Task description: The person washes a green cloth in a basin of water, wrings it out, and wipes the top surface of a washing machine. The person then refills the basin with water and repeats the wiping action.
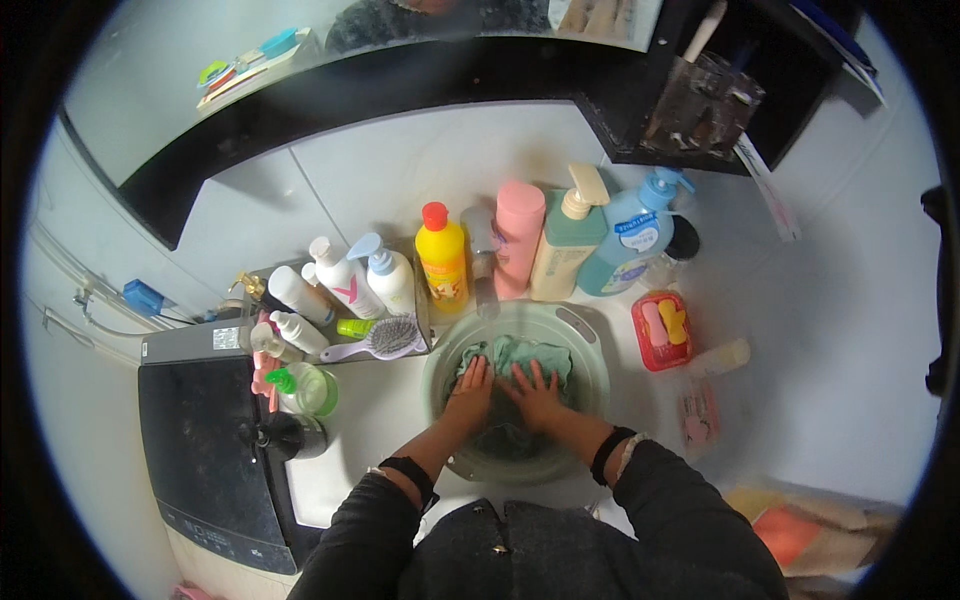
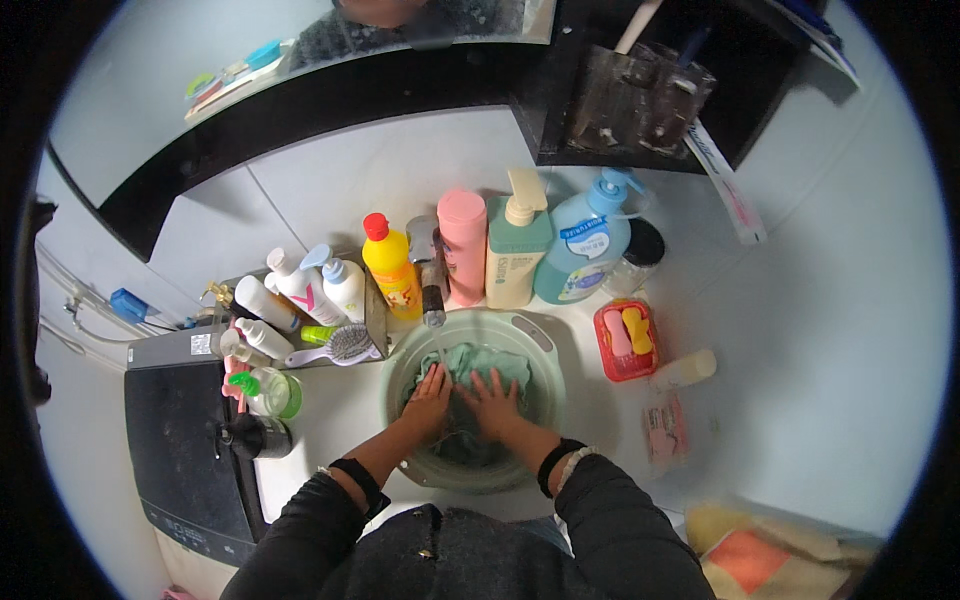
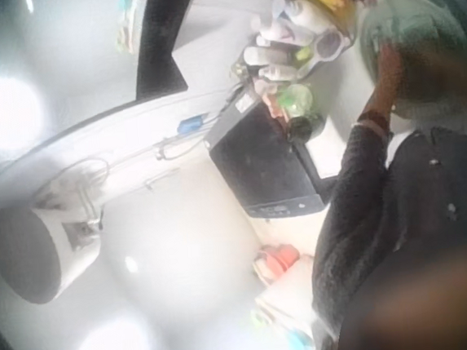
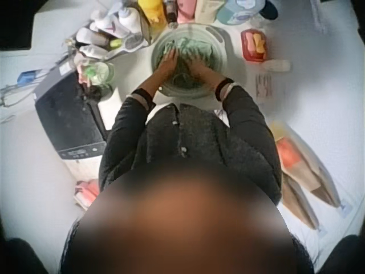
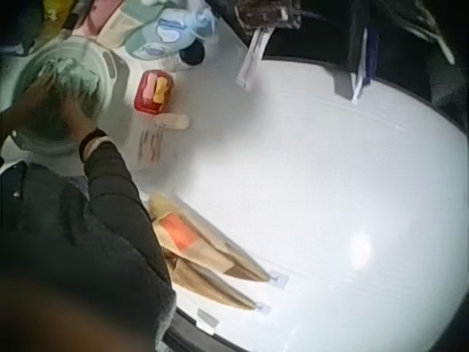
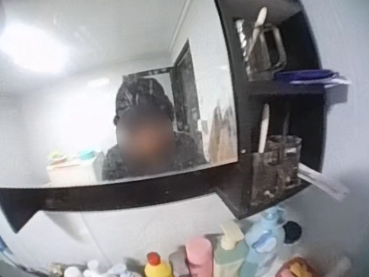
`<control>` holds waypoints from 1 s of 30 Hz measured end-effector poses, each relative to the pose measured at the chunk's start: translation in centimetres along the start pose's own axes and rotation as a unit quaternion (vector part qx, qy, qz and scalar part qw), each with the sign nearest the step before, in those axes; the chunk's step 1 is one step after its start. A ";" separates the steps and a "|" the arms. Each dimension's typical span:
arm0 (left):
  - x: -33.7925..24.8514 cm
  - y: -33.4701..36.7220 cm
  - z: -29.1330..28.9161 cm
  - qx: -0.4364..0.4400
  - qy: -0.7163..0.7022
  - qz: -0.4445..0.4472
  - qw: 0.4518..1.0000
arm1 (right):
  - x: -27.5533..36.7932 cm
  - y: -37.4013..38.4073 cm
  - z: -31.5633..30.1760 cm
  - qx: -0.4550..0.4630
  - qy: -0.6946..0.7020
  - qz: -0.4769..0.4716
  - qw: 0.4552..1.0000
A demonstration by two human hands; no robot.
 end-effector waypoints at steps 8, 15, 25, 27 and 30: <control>0.9 0.6 2.1 0.130 -0.018 -0.058 0.990 | 0.8 1.0 1.2 0.017 0.043 -0.053 0.998; 0.7 -0.8 0.4 0.120 -0.037 -0.032 0.992 | 0.7 1.2 -0.5 -0.056 0.011 -0.039 0.998; 0.4 -1.9 -4.2 -0.035 0.028 -0.049 0.998 | 0.6 -1.9 -0.1 0.048 -0.015 0.030 0.998; 1.3 -2.9 -1.3 0.146 -0.159 -0.161 0.963 | 1.0 -2.4 1.0 0.092 -0.038 0.050 0.994; -1.6 -4.8 1.3 0.434 0.017 0.042 0.900 | 3.5 -2.1 2.3 0.110 0.045 -0.012 0.993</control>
Point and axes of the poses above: each hand's wrist, its own y-axis towards the middle knuckle, its own z-axis out of the palm, x = y × z, the point moved 9 cm from there along y, towards the middle knuckle, and after that the axes turned 3 degrees about -x, right-handed, at the moved point
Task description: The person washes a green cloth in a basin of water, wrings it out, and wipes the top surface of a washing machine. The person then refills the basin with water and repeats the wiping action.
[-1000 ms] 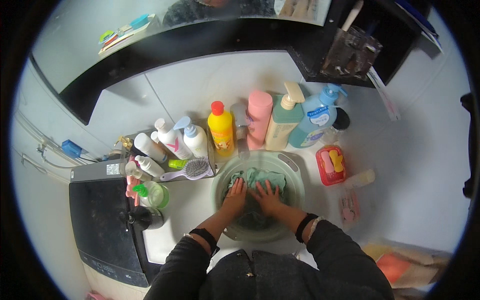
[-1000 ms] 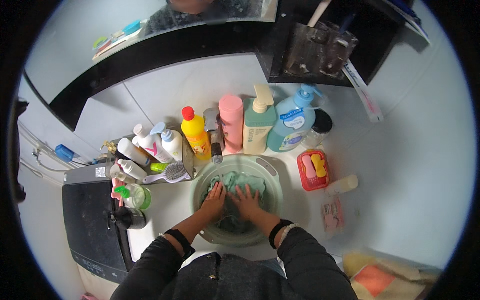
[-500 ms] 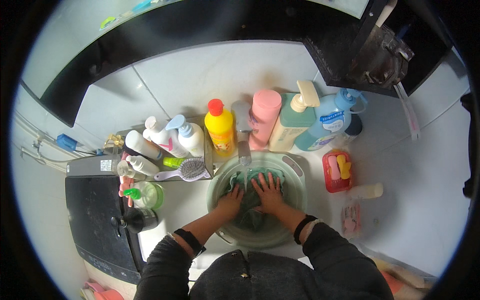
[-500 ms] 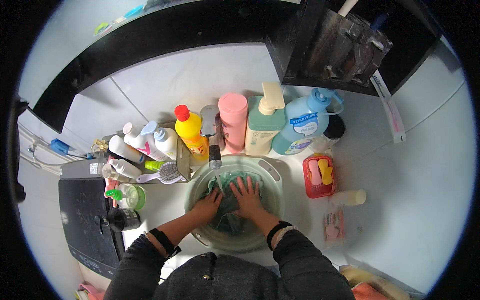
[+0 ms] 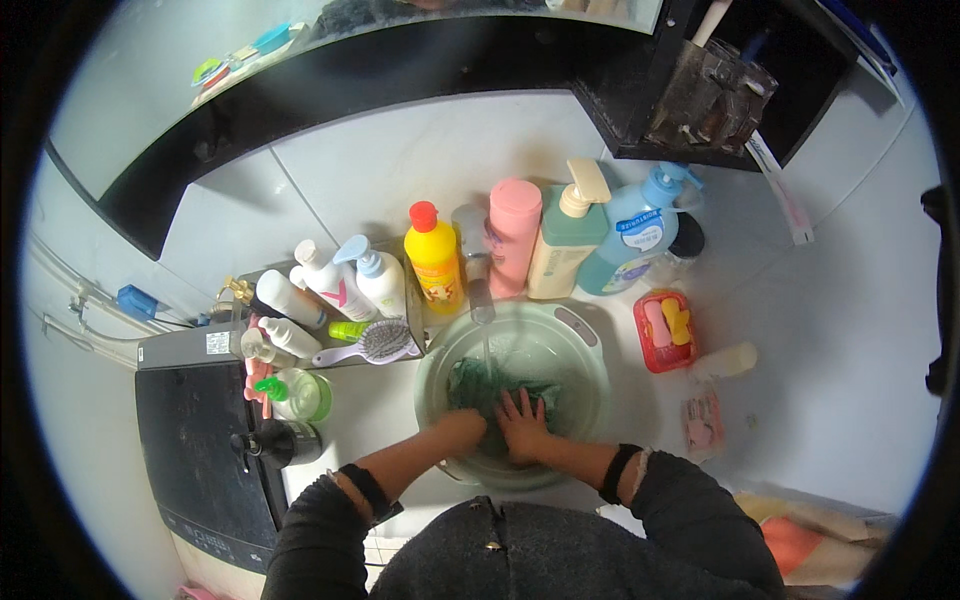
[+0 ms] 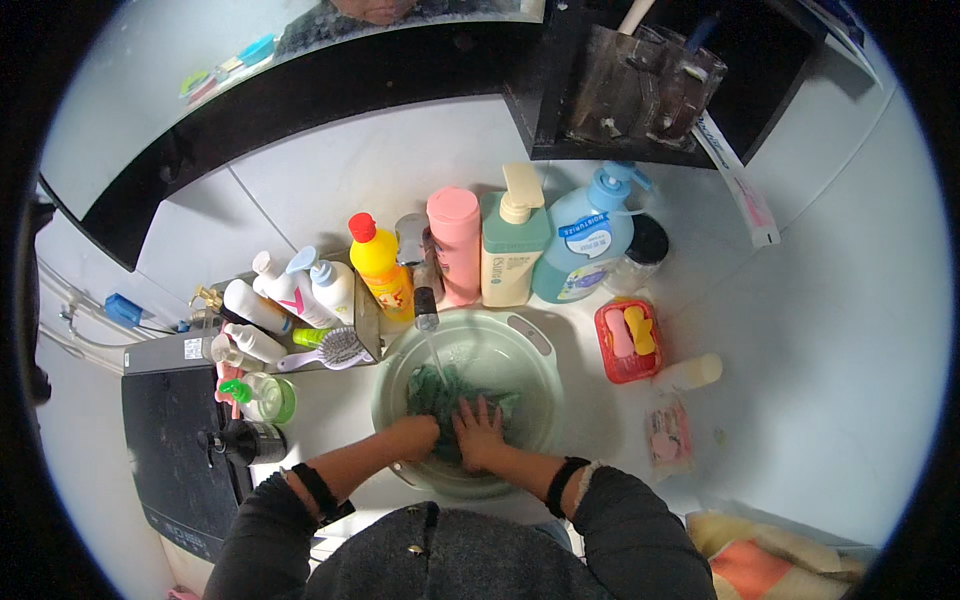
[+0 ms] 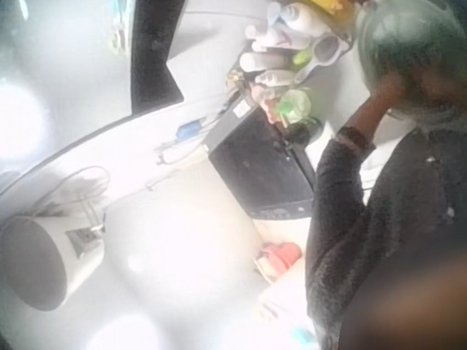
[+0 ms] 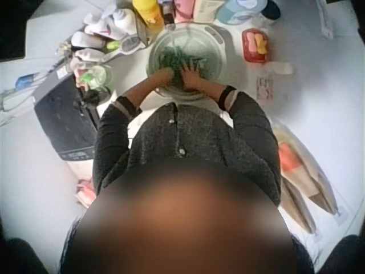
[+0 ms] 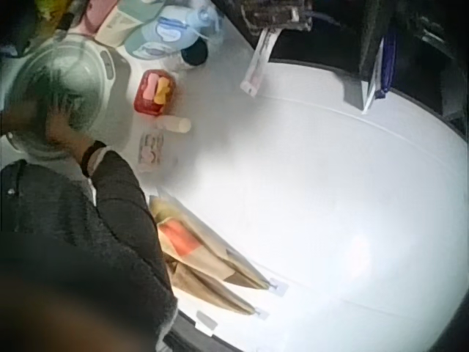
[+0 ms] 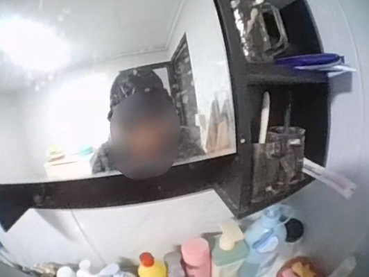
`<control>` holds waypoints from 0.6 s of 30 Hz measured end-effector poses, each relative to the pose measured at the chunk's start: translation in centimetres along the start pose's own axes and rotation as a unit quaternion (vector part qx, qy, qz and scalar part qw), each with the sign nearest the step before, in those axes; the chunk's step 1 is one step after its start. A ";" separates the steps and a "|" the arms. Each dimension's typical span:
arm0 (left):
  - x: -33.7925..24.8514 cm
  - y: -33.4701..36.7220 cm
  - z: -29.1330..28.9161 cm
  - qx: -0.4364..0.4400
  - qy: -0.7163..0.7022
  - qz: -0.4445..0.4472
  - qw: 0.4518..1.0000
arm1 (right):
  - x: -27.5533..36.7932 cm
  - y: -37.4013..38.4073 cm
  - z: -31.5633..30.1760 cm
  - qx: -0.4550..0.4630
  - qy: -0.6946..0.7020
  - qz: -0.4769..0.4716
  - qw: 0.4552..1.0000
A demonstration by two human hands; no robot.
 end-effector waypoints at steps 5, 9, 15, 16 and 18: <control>1.3 -0.4 -6.9 -0.367 0.071 -0.034 0.927 | -1.0 1.0 -2.3 -0.138 -0.008 0.064 0.988; 1.6 3.0 -4.0 -0.371 0.105 -0.034 0.922 | -0.4 1.2 -1.9 -0.076 -0.046 0.006 0.996; 3.6 3.5 -4.6 -0.451 0.215 -0.127 0.857 | -2.8 0.9 -3.1 -0.151 0.000 0.080 0.985; 3.7 4.1 -4.0 -0.403 0.148 -0.108 0.897 | -2.6 1.1 -1.9 -0.101 -0.028 0.082 0.991; 3.4 4.5 -2.8 -0.309 0.029 -0.071 0.948 | -1.9 1.3 -0.8 -0.055 -0.068 0.041 0.995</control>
Point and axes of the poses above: each hand's wrist, its own y-axis towards the middle knuckle, its own z-axis out of the palm, x = y × z, the point moved 9 cm from there along y, towards the middle knuckle, and after that the axes turned 3 degrees about -x, right-handed, at the moved point
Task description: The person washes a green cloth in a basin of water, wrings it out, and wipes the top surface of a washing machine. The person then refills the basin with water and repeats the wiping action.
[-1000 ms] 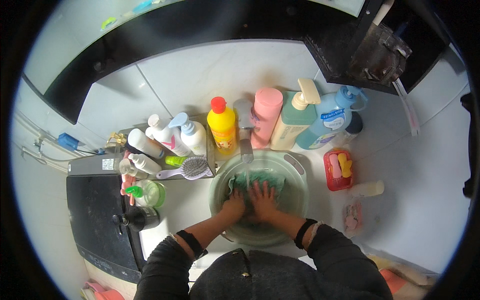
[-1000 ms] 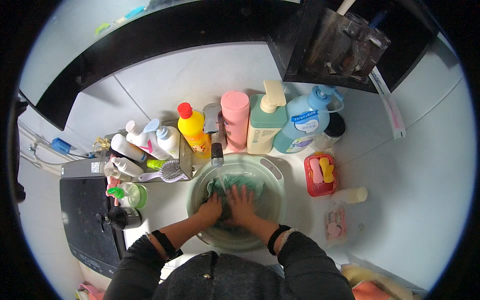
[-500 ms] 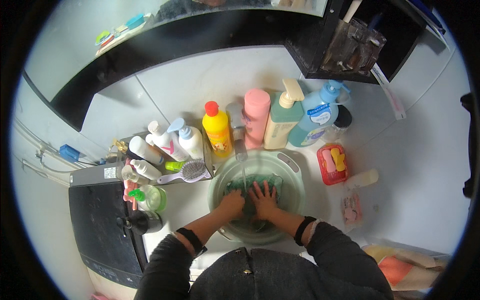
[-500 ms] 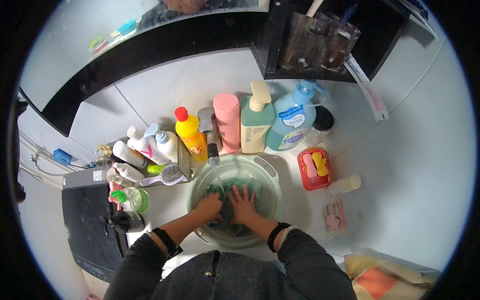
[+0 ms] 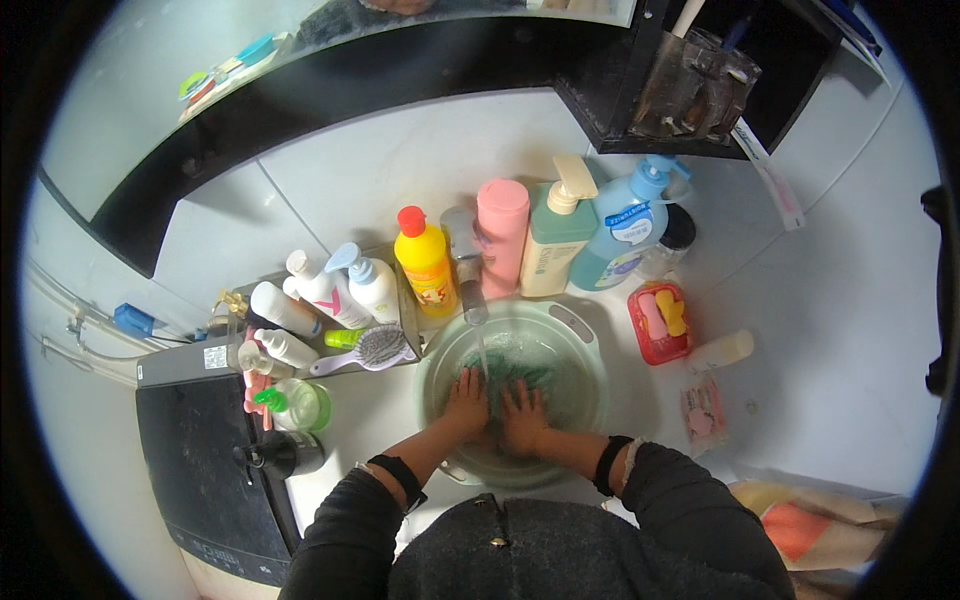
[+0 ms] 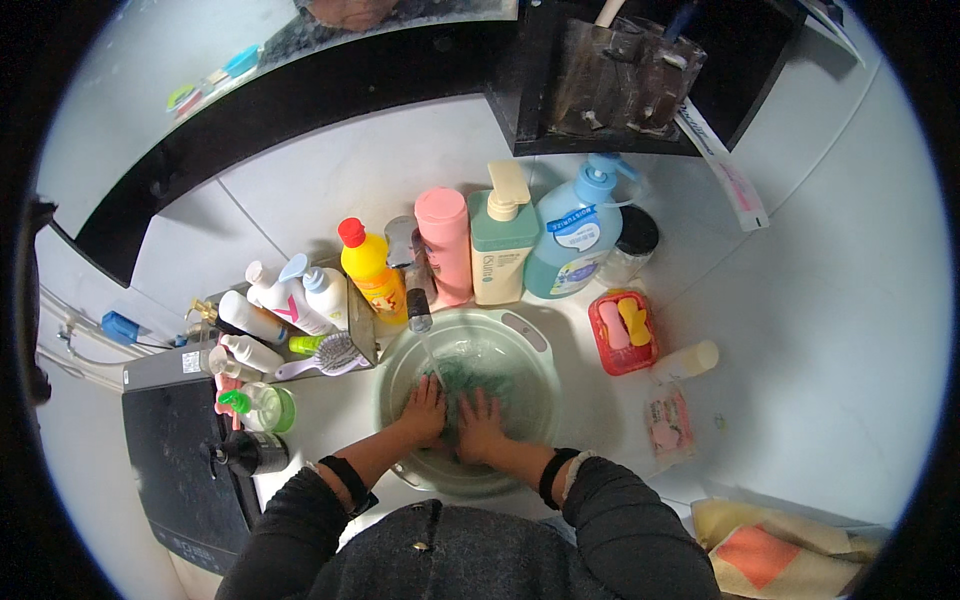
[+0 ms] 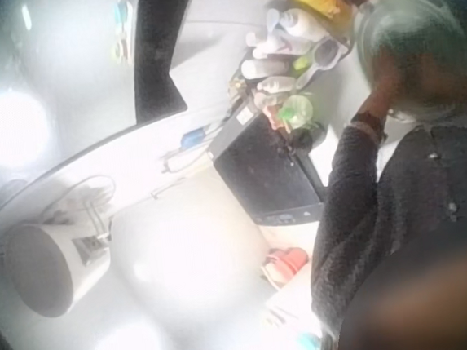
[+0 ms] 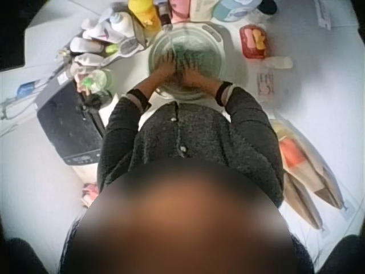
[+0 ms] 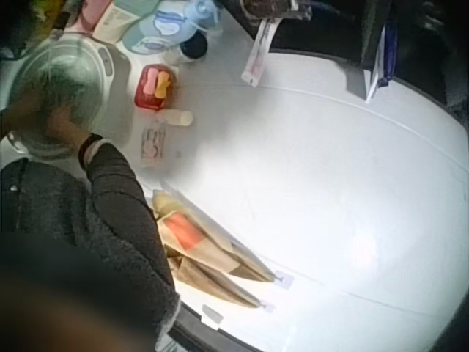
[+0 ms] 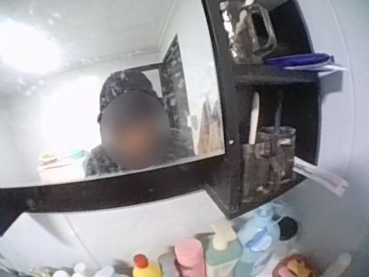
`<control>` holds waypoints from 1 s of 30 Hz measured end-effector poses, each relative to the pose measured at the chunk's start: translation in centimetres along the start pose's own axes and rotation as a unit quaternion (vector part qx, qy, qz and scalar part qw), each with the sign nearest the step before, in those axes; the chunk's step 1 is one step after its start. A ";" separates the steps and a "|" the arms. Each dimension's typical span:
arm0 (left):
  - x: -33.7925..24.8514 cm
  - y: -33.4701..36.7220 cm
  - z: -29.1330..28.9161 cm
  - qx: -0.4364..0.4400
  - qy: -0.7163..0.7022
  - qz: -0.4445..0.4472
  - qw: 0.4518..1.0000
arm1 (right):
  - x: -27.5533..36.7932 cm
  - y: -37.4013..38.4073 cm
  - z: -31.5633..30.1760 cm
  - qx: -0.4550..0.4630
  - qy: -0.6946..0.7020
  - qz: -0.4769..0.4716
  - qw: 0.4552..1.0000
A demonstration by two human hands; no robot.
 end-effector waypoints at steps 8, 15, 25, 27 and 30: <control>-0.9 -1.5 -2.1 0.028 0.141 0.022 0.989 | -1.2 -1.7 -0.5 0.069 0.037 0.036 0.996; -0.5 -0.7 -0.9 -0.021 0.041 0.015 0.999 | -1.8 -0.7 -3.2 -0.150 0.050 0.047 0.986; 0.4 0.5 -0.8 -0.158 0.045 0.050 0.985 | -0.3 -0.8 -2.4 -0.107 0.041 0.083 0.990; 0.0 -0.3 -3.4 -0.249 0.066 0.043 0.965 | 0.5 -0.9 -1.2 -0.021 0.030 0.043 0.998; 0.3 0.0 -2.7 -0.117 -0.063 -0.037 0.990 | 1.8 -0.7 -1.6 -0.059 0.022 -0.056 0.996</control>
Point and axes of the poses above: each hand's wrist, its own y-axis towards the middle knuckle, its own z-axis out of the palm, x = y × z, the point moved 9 cm from there along y, towards the middle knuckle, and after that the axes turned 3 degrees about -x, right-handed, at the moved point
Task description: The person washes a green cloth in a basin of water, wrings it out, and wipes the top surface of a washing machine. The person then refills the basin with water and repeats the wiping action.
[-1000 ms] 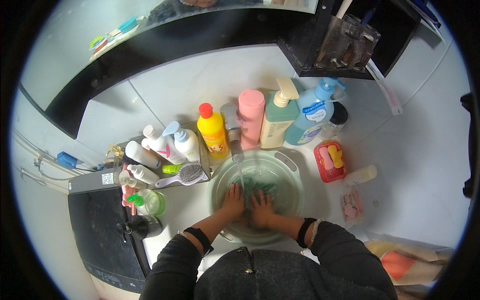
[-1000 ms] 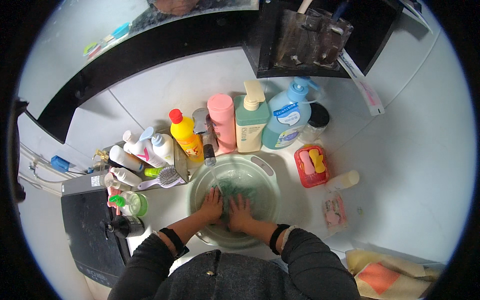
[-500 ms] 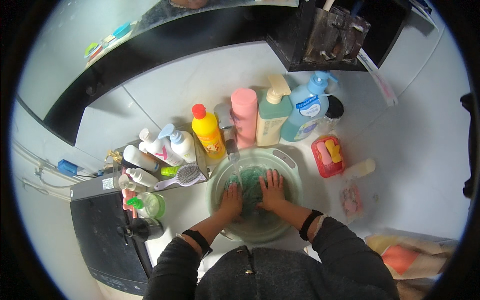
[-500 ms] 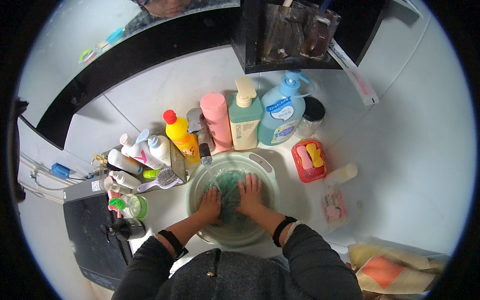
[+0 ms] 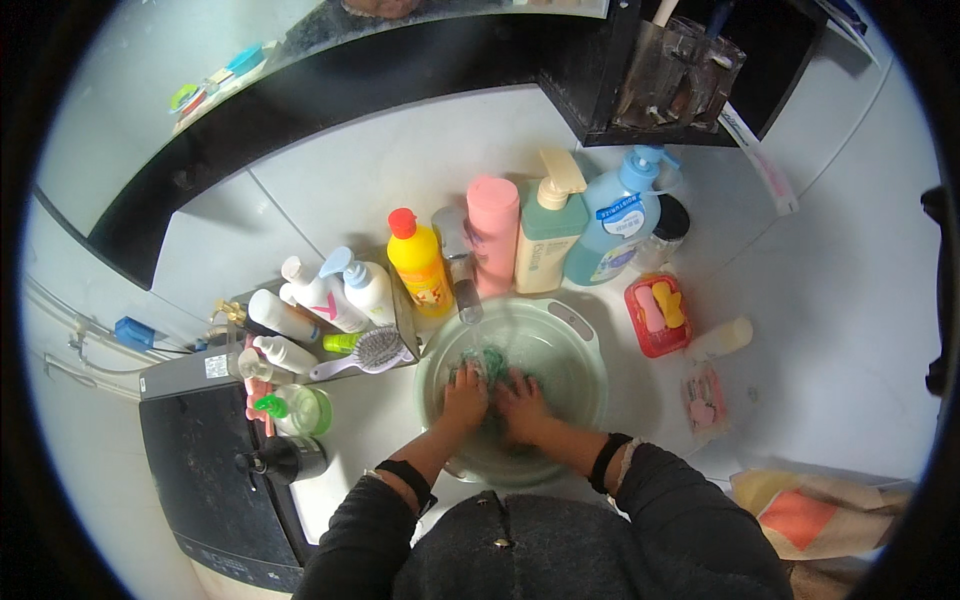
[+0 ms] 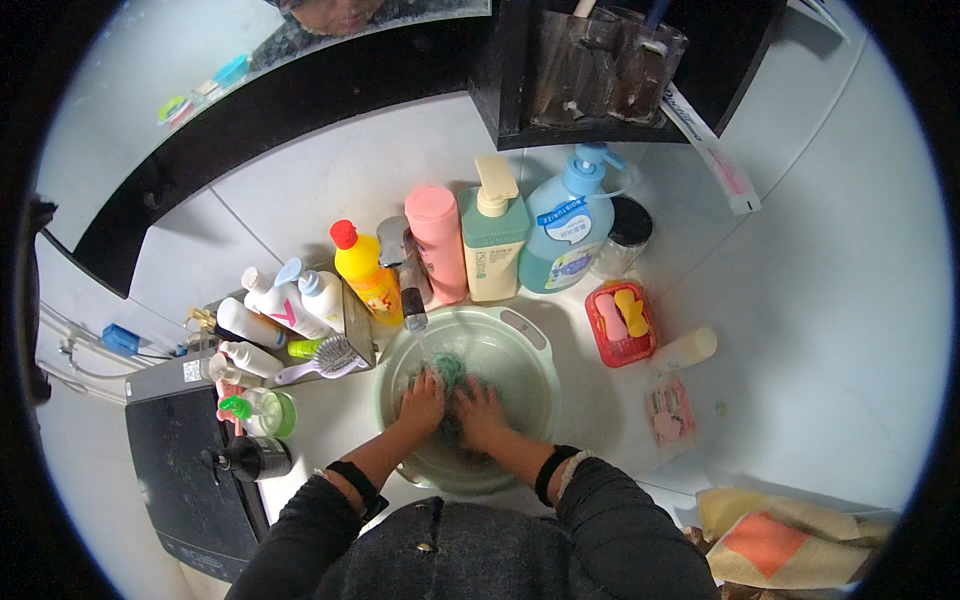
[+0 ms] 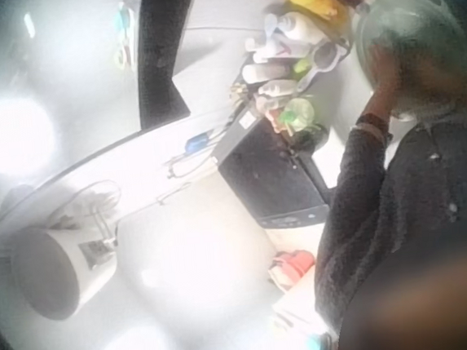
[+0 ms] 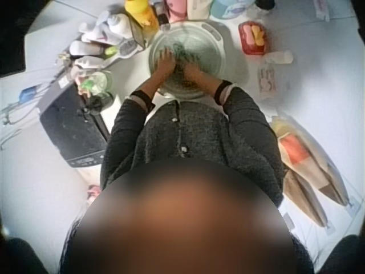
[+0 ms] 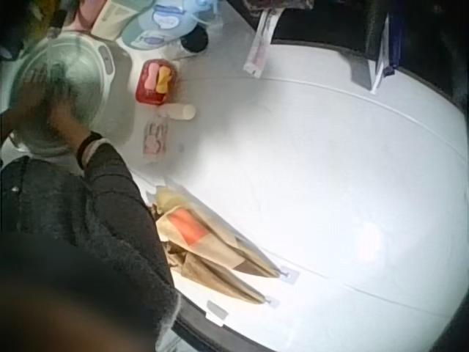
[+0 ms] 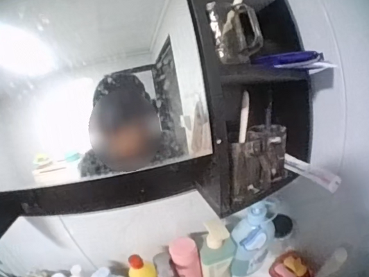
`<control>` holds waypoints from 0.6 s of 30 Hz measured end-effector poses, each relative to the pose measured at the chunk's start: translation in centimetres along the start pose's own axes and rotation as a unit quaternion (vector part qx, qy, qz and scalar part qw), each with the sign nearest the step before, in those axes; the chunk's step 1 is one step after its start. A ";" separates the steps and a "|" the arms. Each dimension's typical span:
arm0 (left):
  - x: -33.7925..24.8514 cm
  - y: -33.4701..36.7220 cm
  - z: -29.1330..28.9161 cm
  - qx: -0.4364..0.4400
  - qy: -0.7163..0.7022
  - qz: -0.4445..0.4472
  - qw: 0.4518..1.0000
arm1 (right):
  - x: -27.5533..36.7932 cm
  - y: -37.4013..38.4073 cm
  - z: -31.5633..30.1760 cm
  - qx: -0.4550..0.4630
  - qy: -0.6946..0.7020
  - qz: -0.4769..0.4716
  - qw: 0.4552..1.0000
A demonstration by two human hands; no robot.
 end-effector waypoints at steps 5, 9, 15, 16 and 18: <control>2.0 -1.2 -1.0 0.137 -0.303 -0.074 0.940 | -5.9 1.0 -2.3 -0.112 0.097 0.100 0.984; 0.7 -2.1 -1.6 0.224 -0.838 -0.205 0.454 | -6.2 -0.1 -2.2 -0.118 0.559 0.217 0.792; -3.8 -1.7 -3.6 0.162 -0.953 -0.067 0.249 | 2.1 -6.3 -13.0 -0.514 0.466 -0.026 0.719; -4.8 -2.2 -3.8 0.204 -0.963 -0.044 0.169 | 2.9 -6.5 -13.5 -0.521 0.426 -0.022 0.739; -4.2 -2.5 -3.6 0.161 -0.890 0.023 0.426 | 2.8 -5.7 -13.8 -0.511 0.356 0.029 0.782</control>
Point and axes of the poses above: each hand's wrist, its own y-axis towards the middle knuckle, its own z-axis out of the palm, x = y × z, the point moved 9 cm from there along y, towards the middle knuckle, and after that the axes turned 3 degrees about -x, right-handed, at the moved point
